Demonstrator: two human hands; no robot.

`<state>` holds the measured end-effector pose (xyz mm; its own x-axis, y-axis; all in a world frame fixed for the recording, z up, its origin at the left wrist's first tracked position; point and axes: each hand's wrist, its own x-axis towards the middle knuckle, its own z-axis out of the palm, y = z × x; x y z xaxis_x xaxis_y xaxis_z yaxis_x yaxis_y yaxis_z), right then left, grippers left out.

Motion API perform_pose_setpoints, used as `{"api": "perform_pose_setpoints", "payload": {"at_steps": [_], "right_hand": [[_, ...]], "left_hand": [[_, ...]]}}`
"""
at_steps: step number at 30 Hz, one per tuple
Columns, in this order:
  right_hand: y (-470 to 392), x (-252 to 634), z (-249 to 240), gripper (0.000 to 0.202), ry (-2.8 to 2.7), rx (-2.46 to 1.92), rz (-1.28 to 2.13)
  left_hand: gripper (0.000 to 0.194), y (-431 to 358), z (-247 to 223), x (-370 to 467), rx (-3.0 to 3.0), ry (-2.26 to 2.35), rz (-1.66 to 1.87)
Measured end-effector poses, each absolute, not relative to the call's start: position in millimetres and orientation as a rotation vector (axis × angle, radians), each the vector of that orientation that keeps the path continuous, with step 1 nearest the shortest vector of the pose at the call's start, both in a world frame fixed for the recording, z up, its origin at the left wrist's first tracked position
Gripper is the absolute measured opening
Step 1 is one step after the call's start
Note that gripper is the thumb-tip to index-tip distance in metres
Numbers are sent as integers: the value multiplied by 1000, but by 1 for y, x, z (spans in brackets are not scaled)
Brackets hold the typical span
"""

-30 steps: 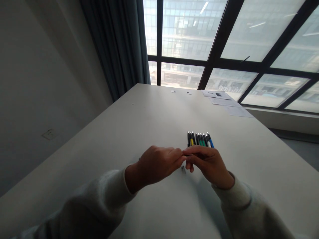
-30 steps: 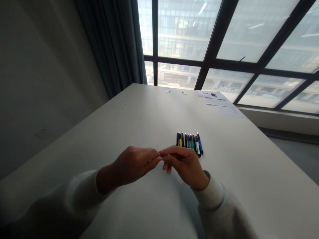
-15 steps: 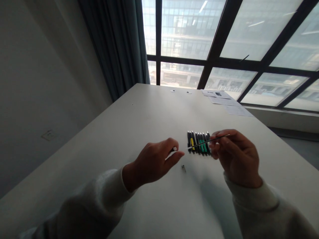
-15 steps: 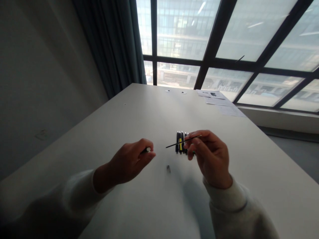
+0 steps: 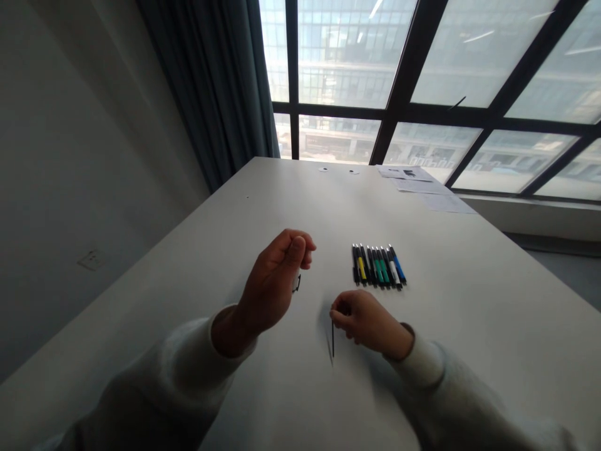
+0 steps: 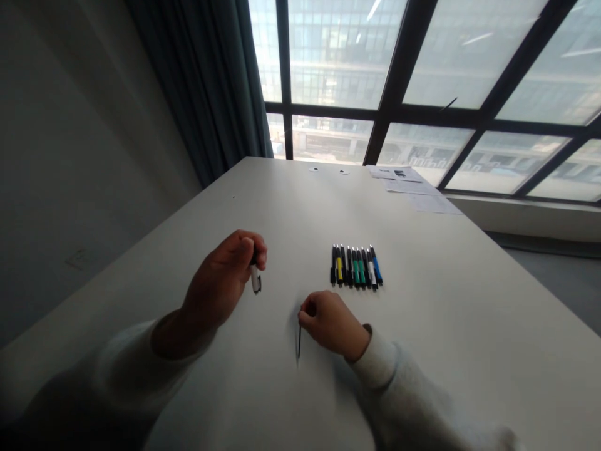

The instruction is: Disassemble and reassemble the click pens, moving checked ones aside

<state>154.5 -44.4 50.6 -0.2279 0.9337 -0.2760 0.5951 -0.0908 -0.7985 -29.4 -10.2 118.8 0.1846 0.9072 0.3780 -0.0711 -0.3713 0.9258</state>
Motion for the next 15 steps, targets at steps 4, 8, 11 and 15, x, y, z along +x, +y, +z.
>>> {"api": "perform_pose_setpoints", "payload": {"at_steps": [4, 8, 11, 15], "right_hand": [[-45, 152, 43, 10, -1691, -1756, 1261], [-48, 148, 39, 10, -1658, -1790, 1308], [-50, 146, 35, 9, -1665, -1801, 1286], [-53, 146, 31, 12, -1721, -1799, 1245]], "left_hand": [[32, -13, 123, -30, 1622, 858, 1283], [30, -15, 126, -30, 1668, 849, 1231], [28, -16, 127, -30, 1684, 830, 1199], [28, -16, 128, -30, 1692, 819, 1166]]}}
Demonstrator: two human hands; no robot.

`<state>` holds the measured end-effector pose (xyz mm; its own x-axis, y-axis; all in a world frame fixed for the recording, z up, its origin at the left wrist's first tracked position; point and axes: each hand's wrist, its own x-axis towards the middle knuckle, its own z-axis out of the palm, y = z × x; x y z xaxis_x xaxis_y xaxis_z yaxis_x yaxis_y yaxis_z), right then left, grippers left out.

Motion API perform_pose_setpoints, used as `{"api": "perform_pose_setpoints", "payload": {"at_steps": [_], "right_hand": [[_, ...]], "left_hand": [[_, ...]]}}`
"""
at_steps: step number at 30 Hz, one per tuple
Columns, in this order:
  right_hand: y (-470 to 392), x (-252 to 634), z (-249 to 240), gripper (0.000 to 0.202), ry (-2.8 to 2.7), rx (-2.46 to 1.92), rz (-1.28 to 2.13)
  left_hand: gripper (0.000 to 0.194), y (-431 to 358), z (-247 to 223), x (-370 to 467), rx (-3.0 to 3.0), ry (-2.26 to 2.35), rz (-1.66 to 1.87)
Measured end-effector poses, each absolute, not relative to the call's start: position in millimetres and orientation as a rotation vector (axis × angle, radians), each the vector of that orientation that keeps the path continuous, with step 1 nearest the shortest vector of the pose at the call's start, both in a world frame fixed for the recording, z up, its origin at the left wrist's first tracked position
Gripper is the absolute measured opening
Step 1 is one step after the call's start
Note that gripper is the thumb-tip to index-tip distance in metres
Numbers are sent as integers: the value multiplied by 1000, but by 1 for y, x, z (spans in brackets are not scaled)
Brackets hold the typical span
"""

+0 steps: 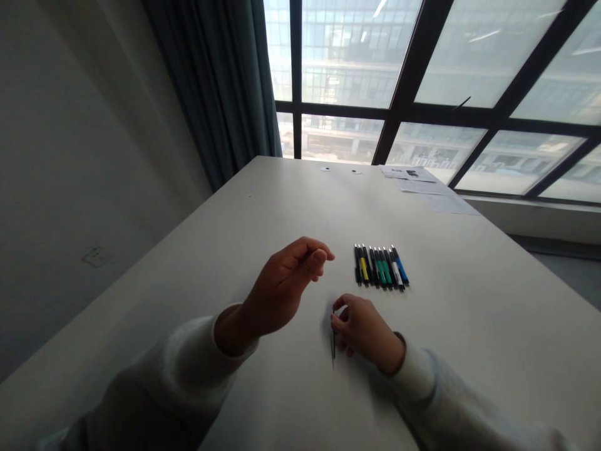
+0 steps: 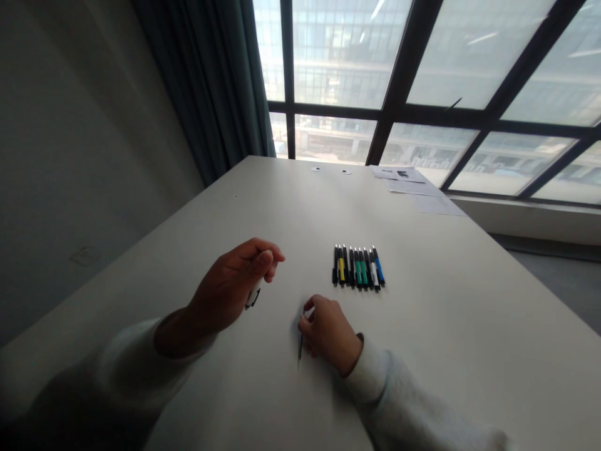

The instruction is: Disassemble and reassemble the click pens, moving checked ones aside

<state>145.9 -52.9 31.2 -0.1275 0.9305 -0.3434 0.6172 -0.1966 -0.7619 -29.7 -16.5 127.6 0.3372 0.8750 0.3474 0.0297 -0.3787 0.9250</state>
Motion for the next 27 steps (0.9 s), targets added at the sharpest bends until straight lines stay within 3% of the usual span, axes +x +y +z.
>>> {"api": "perform_pose_setpoints", "payload": {"at_steps": [4, 10, 16, 18, 23, 27], "right_hand": [[-56, 147, 30, 35, -1904, -1769, 954], [-63, 140, 28, 15, -2257, -1607, 528], [-63, 128, 15, 44, -2578, -1166, 183], [-60, 126, 10, 42, -2632, -1126, 147], [-60, 122, 12, 14, -2665, -1285, 169], [-70, 120, 16, 16, -2630, -1489, 316]], "left_hand": [[27, -17, 127, -30, 1702, 803, 1140], [25, -15, 125, -32, 1754, 799, 1110], [27, -12, 124, -32, 1766, 834, 1103], [29, -11, 124, -32, 1783, 848, 1108], [31, -11, 124, -33, 1804, 918, 1130], [31, -10, 127, -33, 1815, 976, 1131]]}}
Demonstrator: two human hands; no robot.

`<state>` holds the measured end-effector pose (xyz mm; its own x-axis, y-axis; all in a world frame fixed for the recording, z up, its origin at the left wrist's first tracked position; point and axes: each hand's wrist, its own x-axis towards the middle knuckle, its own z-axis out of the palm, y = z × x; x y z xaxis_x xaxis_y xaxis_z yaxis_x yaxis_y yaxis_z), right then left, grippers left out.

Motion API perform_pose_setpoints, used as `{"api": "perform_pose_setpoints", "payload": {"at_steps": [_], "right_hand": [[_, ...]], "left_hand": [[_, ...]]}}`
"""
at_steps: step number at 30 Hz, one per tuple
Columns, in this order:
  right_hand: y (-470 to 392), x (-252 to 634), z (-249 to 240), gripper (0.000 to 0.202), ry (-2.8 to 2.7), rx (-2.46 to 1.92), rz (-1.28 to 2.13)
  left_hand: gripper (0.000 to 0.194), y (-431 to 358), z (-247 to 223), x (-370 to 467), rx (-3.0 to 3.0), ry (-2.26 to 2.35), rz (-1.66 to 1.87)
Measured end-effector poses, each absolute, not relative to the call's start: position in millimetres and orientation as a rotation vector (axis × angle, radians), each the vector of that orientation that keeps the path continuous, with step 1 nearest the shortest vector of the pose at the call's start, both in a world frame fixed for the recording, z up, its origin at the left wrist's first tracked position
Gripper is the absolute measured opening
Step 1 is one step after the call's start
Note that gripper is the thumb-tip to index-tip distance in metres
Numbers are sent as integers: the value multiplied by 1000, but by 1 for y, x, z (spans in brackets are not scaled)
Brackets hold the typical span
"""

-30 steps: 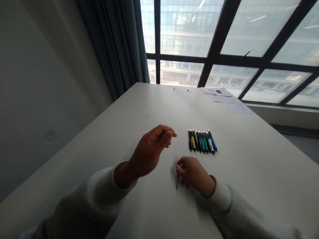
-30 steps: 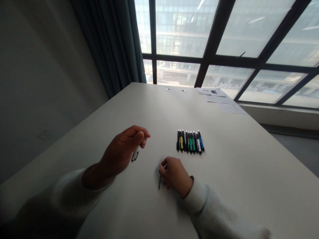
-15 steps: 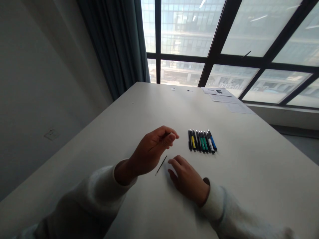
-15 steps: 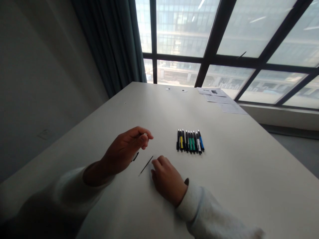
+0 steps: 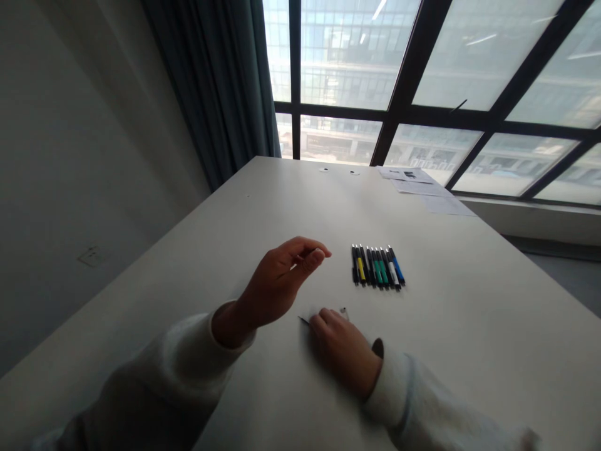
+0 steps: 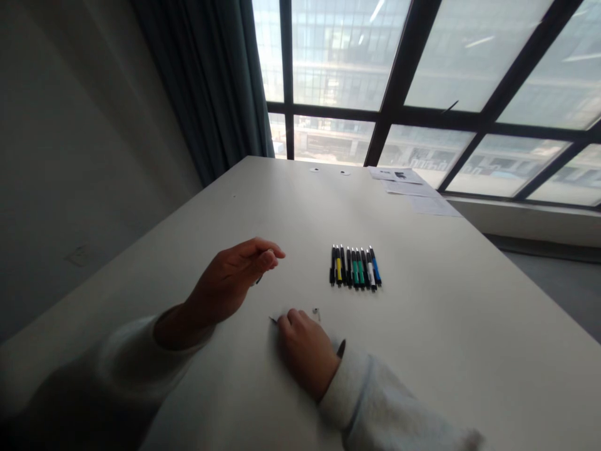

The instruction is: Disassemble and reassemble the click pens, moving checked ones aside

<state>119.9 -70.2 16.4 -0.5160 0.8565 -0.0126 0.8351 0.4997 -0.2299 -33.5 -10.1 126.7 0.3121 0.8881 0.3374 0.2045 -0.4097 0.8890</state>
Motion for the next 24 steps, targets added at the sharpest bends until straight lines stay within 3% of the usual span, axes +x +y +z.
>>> {"api": "perform_pose_setpoints", "payload": {"at_steps": [13, 18, 24], "right_hand": [[-69, 128, 24, 17, -2415, -1840, 474], [-69, 129, 24, 15, -2337, -1801, 463], [-73, 140, 65, 14, -1983, -1414, 634]], "left_hand": [[22, -6, 130, -33, 1822, 984, 1140], [23, -4, 127, -34, 1747, 955, 1138], [25, -1, 124, -33, 1577, 887, 1097]]}}
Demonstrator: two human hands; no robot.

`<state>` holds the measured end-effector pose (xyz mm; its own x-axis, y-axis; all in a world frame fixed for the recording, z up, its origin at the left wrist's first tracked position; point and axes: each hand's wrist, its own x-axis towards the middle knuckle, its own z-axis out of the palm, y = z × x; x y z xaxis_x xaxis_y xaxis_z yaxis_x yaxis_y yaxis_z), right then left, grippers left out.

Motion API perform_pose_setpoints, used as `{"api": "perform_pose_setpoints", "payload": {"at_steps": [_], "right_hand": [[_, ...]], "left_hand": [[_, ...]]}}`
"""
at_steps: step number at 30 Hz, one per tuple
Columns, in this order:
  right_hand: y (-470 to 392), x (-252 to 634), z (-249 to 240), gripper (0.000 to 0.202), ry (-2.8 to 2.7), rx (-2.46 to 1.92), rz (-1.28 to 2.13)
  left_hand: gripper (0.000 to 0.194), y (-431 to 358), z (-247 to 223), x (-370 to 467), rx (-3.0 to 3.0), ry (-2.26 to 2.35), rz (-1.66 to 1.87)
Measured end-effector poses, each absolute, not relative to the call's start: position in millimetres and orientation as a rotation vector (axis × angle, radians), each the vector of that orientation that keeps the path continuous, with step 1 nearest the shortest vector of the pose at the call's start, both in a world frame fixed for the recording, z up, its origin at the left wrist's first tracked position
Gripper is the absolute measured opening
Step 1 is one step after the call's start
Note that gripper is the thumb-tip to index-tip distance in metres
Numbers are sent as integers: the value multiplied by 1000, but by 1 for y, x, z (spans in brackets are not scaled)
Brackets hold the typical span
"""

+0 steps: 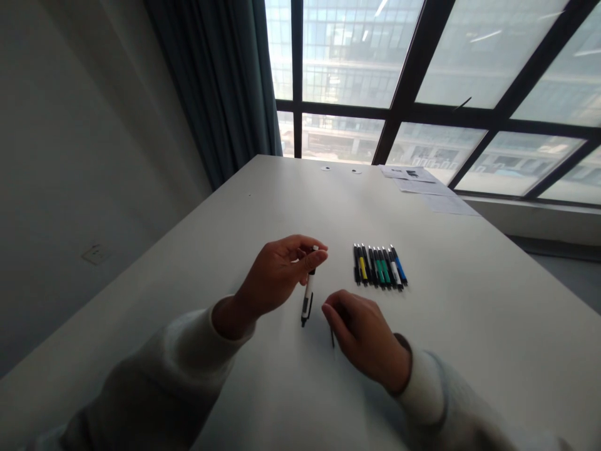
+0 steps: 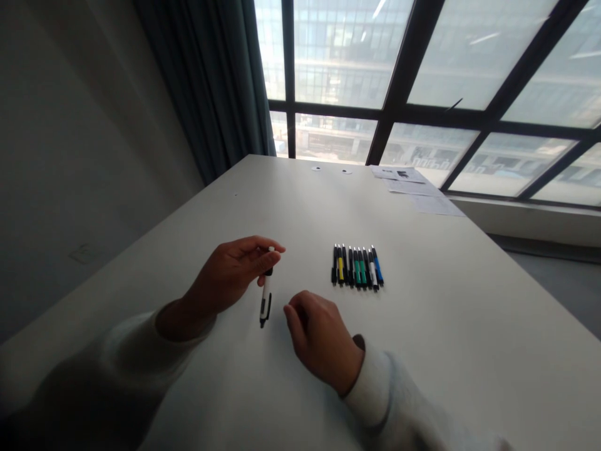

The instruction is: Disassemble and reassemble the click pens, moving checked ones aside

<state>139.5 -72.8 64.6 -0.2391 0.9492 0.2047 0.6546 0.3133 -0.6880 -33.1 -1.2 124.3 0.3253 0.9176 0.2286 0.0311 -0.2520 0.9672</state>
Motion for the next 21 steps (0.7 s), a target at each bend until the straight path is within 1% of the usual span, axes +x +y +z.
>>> {"api": "perform_pose_setpoints", "payload": {"at_steps": [5, 7, 9, 13, 15, 18, 21], "right_hand": [[-76, 142, 82, 24, -1713, -1179, 1164], [-77, 142, 81, 25, -1637, -1131, 1265], [-78, 141, 79, 25, -1578, -1111, 1292], [-78, 141, 83, 26, -1517, -1138, 1278], [-76, 143, 86, 26, -1574, -1165, 1240], [-71, 152, 86, 28, -1790, -1244, 1019], [-66, 170, 70, 40, -1867, -1344, 752]], "left_hand": [[25, -3, 121, -29, 1440, 807, 1041], [28, -4, 119, -28, 1386, 793, 1028], [31, -4, 118, -27, 1351, 776, 1022], [35, -2, 117, -28, 1353, 732, 945], [35, 2, 116, -30, 1367, 728, 892], [34, 12, 104, -37, 1377, 773, 809], [39, 20, 79, -47, 1340, 883, 655]]}}
